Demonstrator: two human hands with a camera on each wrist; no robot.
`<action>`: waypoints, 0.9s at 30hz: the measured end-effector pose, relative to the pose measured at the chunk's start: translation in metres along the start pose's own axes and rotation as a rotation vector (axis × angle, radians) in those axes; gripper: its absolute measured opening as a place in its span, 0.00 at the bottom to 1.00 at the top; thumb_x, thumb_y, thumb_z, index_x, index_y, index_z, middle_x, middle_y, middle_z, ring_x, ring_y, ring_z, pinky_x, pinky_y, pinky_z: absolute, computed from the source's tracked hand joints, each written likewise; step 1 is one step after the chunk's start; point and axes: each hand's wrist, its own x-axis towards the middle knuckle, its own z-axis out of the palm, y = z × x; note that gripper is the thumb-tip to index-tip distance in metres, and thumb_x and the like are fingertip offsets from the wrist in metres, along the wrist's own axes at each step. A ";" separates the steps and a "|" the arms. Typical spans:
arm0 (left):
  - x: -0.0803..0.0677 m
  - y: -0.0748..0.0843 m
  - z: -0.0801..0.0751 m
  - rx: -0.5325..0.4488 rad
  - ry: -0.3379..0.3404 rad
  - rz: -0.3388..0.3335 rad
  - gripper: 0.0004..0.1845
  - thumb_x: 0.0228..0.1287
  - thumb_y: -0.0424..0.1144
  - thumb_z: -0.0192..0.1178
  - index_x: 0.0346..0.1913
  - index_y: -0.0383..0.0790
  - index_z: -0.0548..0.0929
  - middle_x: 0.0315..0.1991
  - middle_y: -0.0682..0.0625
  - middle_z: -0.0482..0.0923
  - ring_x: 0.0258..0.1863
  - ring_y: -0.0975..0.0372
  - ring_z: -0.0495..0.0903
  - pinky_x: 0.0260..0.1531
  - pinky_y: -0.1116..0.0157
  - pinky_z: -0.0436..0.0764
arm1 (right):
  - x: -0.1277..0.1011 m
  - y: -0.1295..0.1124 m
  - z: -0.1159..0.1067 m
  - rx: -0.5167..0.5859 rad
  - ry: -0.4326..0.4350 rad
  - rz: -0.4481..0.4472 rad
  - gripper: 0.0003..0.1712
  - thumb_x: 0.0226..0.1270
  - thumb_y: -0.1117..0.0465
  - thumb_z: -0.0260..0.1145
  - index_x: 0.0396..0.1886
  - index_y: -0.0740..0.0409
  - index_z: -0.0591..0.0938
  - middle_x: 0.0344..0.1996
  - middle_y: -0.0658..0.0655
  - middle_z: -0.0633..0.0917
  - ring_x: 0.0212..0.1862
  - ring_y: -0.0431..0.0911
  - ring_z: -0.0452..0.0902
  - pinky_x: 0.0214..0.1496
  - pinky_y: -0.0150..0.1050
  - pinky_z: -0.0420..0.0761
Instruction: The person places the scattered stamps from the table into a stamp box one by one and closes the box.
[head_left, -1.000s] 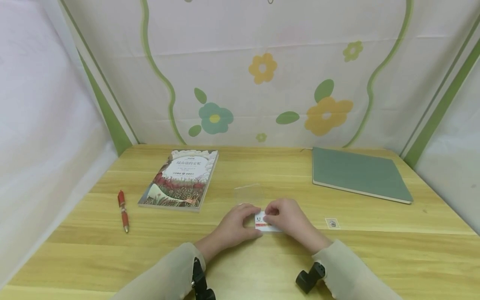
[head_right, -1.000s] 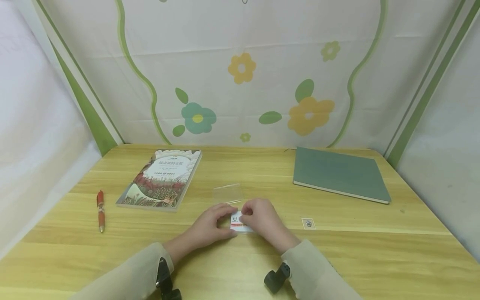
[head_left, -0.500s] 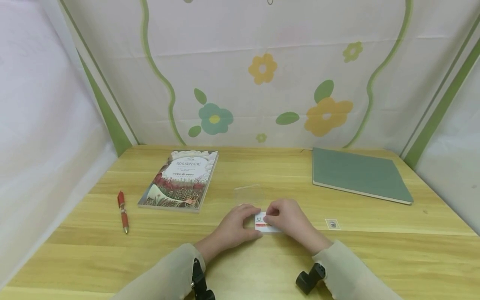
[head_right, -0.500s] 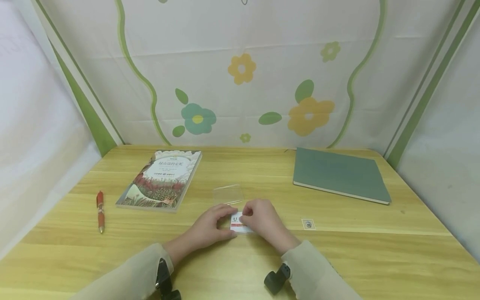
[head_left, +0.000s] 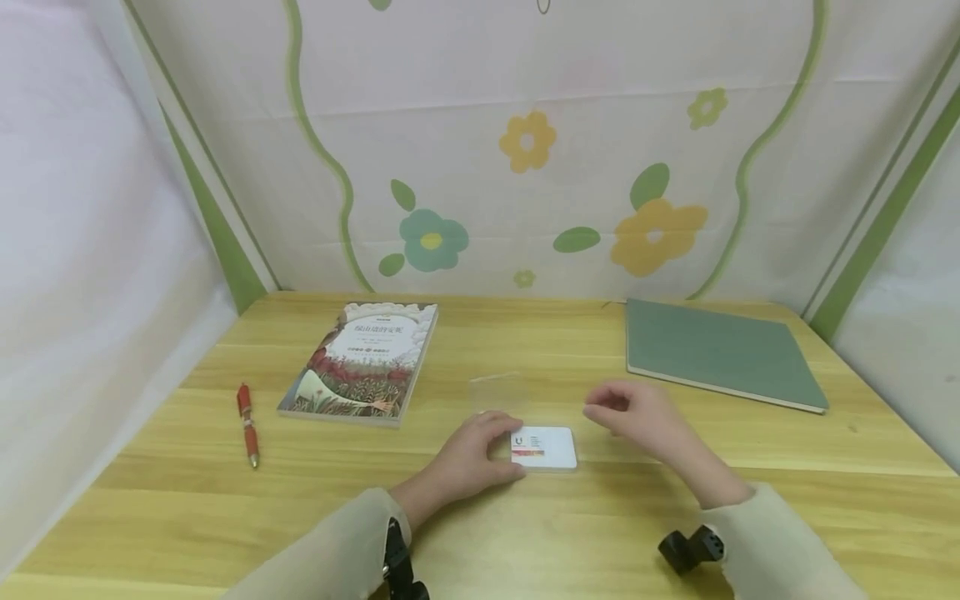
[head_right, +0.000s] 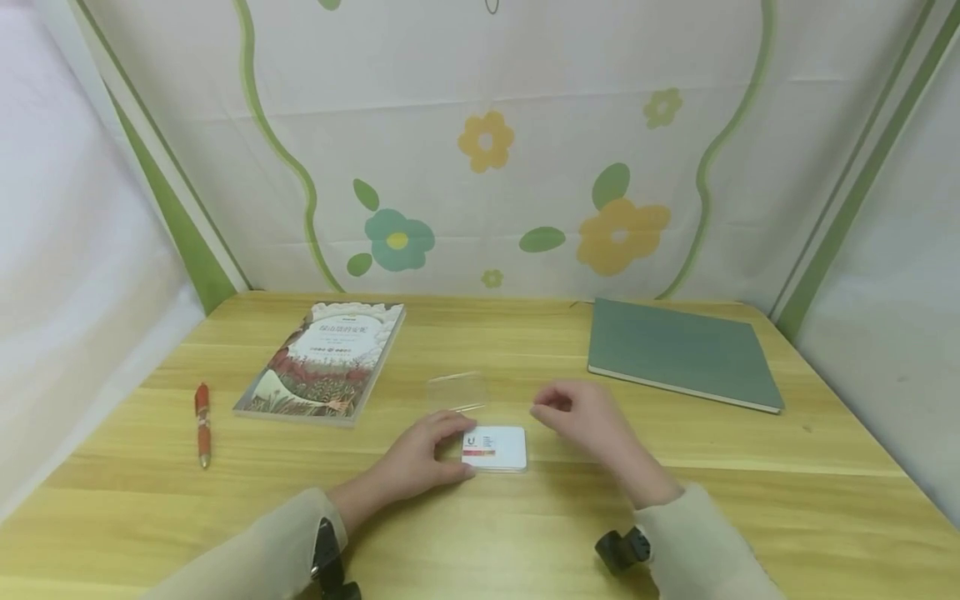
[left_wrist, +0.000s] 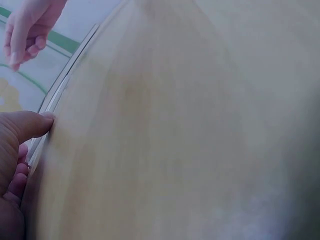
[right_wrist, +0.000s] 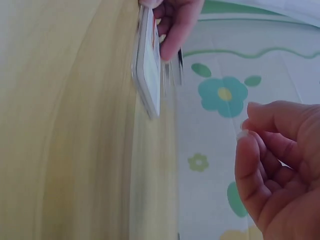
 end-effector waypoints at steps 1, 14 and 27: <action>0.000 0.000 0.000 0.002 0.000 0.003 0.32 0.45 0.44 0.71 0.57 0.41 0.76 0.57 0.47 0.73 0.57 0.53 0.70 0.59 0.51 0.68 | -0.002 0.002 -0.004 0.008 -0.005 0.004 0.12 0.61 0.56 0.64 0.39 0.60 0.82 0.31 0.53 0.82 0.33 0.43 0.76 0.30 0.36 0.81; 0.001 0.000 0.000 0.000 -0.005 0.014 0.33 0.45 0.44 0.71 0.57 0.41 0.76 0.57 0.47 0.73 0.57 0.52 0.70 0.58 0.50 0.68 | -0.022 0.044 -0.040 -0.126 -0.033 0.043 0.21 0.63 0.49 0.61 0.47 0.59 0.80 0.41 0.53 0.82 0.46 0.48 0.77 0.45 0.46 0.77; -0.001 0.000 0.000 -0.008 0.006 0.018 0.32 0.46 0.44 0.70 0.57 0.40 0.76 0.56 0.46 0.73 0.56 0.52 0.70 0.58 0.50 0.68 | -0.029 0.076 -0.046 -0.124 -0.022 0.036 0.19 0.59 0.54 0.66 0.46 0.62 0.80 0.38 0.53 0.83 0.41 0.44 0.77 0.39 0.32 0.77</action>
